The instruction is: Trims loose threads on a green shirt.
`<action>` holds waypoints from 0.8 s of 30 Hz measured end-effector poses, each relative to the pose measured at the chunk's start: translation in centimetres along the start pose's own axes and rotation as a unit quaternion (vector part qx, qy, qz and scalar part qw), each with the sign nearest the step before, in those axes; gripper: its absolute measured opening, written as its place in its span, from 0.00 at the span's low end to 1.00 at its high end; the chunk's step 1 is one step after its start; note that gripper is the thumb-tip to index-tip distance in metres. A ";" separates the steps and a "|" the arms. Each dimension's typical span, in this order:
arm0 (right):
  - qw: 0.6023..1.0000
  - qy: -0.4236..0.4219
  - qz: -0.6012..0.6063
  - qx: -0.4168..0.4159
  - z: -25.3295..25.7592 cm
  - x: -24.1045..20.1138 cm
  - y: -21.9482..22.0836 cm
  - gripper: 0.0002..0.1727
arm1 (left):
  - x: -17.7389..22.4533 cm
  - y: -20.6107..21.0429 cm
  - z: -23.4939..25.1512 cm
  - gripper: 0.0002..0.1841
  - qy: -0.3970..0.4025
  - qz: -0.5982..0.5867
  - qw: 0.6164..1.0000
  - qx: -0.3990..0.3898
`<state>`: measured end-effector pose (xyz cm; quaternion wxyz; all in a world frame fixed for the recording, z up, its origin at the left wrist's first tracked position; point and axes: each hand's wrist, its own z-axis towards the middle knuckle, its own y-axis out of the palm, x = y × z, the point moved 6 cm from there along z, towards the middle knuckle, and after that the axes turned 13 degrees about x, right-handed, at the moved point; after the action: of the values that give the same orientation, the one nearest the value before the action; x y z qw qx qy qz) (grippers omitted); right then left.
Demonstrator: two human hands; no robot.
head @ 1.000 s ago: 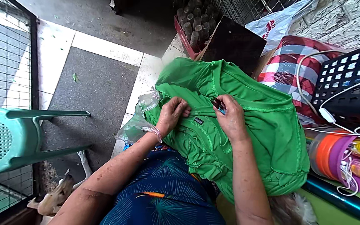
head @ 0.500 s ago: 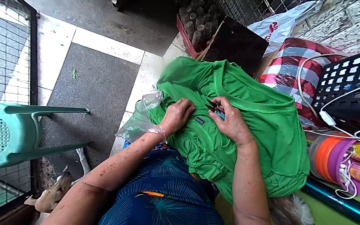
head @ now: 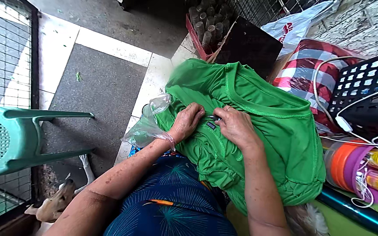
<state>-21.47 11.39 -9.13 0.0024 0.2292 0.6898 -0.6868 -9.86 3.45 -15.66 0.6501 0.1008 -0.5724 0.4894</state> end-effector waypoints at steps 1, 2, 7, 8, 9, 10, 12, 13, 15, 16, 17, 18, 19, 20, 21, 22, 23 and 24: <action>1.000 -0.005 0.001 0.002 0.0 0.1 0.1 0.07 | -0.4 0.2 0.0 0.10 -0.004 -0.007 1.000 0.009; 1.000 -0.004 0.007 0.006 0.0 0.2 0.1 0.07 | -0.7 0.3 0.1 0.10 -0.012 -0.014 1.000 0.013; 0.982 0.086 0.161 0.053 -0.4 2.6 -0.3 0.16 | -1.0 -0.3 0.2 0.09 -0.069 -0.077 0.994 0.015; 0.976 0.098 0.183 0.061 -0.6 2.9 -0.3 0.17 | -0.8 -0.4 0.3 0.08 -0.066 -0.081 0.994 0.022; 0.973 0.104 0.194 0.067 -0.7 3.1 -0.3 0.17 | -0.4 -0.5 0.4 0.08 -0.056 -0.079 0.995 0.028; 0.972 0.106 0.198 0.070 -0.8 3.1 -0.4 0.17 | 0.0 -0.5 0.5 0.08 -0.041 -0.071 0.996 0.033; 0.973 0.109 0.193 0.068 -0.8 3.0 -0.4 0.18 | 1.1 -0.5 0.9 0.07 -0.003 -0.035 0.999 0.028; 0.973 0.110 0.191 0.067 -0.8 3.0 -0.4 0.18 | 1.7 -0.5 1.0 0.06 0.015 -0.010 1.000 0.022; 0.973 0.110 0.189 0.068 -0.8 3.0 -0.3 0.17 | 2.1 0.2 1.2 0.06 0.034 0.021 0.999 0.019; 0.973 0.110 0.190 0.069 -0.8 3.0 -0.3 0.17 | 2.1 0.6 1.4 0.07 0.035 0.032 0.999 0.015; 0.973 0.110 0.190 0.070 -0.8 3.0 -0.3 0.17 | 2.1 1.0 1.5 0.07 0.033 0.044 0.998 0.007; 0.973 0.110 0.189 0.071 -0.8 3.0 -0.3 0.17 | 2.2 1.2 1.7 0.08 0.032 0.055 0.998 -0.004; 0.973 0.109 0.187 0.073 -0.8 3.0 -0.3 0.18 | 2.3 1.4 1.8 0.08 0.033 0.066 0.997 -0.021; 0.973 0.109 0.187 0.075 -0.9 2.9 -0.3 0.18 | 2.6 1.6 1.8 0.08 0.035 0.073 0.996 -0.041; 0.974 0.108 0.187 0.075 -0.9 2.9 -0.3 0.18 | 2.8 1.6 1.7 0.09 0.037 0.074 0.995 -0.059; 0.974 0.106 0.186 0.075 -0.8 2.9 -0.3 0.17 | 2.6 1.8 1.7 0.09 0.043 0.066 0.995 -0.060; 0.974 0.101 0.186 0.078 -0.8 3.0 -0.3 0.17 | 2.2 1.9 1.6 0.10 0.043 0.052 0.996 -0.057; 0.974 0.101 0.189 0.077 -0.6 3.1 -0.2 0.17 | 1.7 1.9 1.5 0.10 0.030 0.033 0.997 -0.056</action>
<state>-24.08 12.97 -9.86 0.0453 0.4229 0.5758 -0.6983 -12.53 4.26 -14.56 0.6551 0.0308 -0.5820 0.4808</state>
